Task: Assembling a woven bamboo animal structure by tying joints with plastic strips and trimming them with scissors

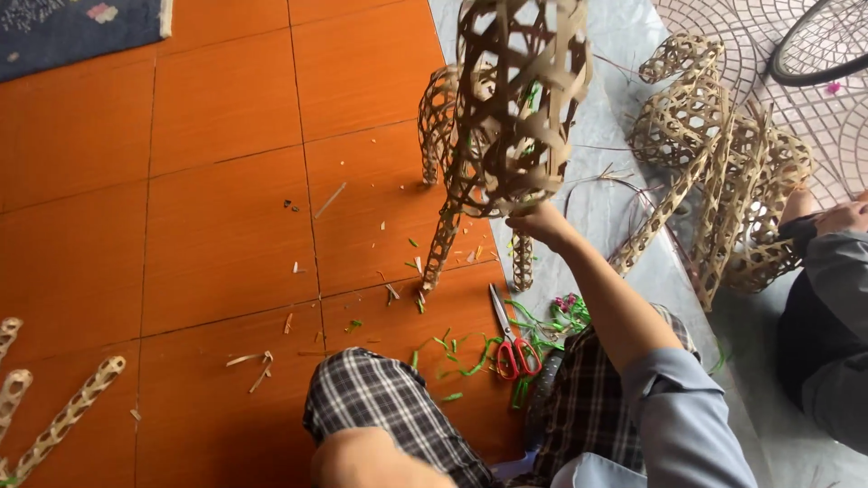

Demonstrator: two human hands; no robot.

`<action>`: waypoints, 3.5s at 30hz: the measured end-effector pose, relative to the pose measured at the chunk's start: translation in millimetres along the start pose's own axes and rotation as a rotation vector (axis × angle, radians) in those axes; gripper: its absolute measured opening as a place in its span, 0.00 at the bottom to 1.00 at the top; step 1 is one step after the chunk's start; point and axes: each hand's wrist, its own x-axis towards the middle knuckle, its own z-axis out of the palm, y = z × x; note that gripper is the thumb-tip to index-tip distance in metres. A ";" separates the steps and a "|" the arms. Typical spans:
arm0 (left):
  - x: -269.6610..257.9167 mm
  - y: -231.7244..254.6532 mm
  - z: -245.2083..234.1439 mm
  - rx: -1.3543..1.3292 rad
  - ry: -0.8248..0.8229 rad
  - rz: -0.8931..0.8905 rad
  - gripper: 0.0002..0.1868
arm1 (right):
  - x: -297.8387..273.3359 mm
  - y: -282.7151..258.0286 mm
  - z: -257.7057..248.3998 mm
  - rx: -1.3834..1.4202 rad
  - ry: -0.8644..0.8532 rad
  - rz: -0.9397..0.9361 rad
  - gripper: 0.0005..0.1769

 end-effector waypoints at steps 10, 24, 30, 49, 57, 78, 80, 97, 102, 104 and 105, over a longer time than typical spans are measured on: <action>-111.0 -172.9 -163.4 0.802 0.902 -1.314 0.24 | -38.1 -47.9 -24.0 -0.383 -0.019 -0.037 0.20; -53.0 -206.4 -155.0 0.685 1.149 -1.141 0.29 | -22.5 2.6 -1.7 -0.392 0.047 -0.005 0.20; -51.3 -194.1 -156.0 0.714 1.097 -1.151 0.27 | -38.0 -29.8 -2.0 -0.361 0.032 -0.043 0.13; -66.2 -193.8 -157.9 0.648 1.139 -1.017 0.26 | -40.7 -25.8 2.5 -0.321 0.009 0.037 0.17; -60.5 -172.7 -145.5 0.668 1.053 -1.229 0.29 | -58.5 -40.3 -12.1 -0.602 -0.110 -0.084 0.24; -74.3 -136.5 -138.7 0.739 0.792 -1.591 0.20 | -71.6 -52.7 -35.0 -0.980 -0.266 0.036 0.24; -71.3 -131.3 -137.1 0.718 0.786 -1.599 0.20 | -69.5 -48.0 -31.6 -0.990 -0.264 0.059 0.22; -59.9 -115.3 -137.2 0.677 0.694 -1.610 0.25 | -47.2 30.7 19.1 -0.998 0.037 -0.145 0.06; -55.3 -108.6 -138.2 0.682 0.687 -1.609 0.25 | -56.2 31.9 22.0 -0.970 0.112 -0.164 0.04; -53.5 -107.2 -138.9 0.685 0.684 -1.601 0.25 | -59.2 26.3 18.6 -0.971 0.134 -0.157 0.03; -52.0 -106.0 -139.3 0.684 0.678 -1.601 0.25 | -60.7 22.2 15.9 -0.921 0.134 -0.109 0.04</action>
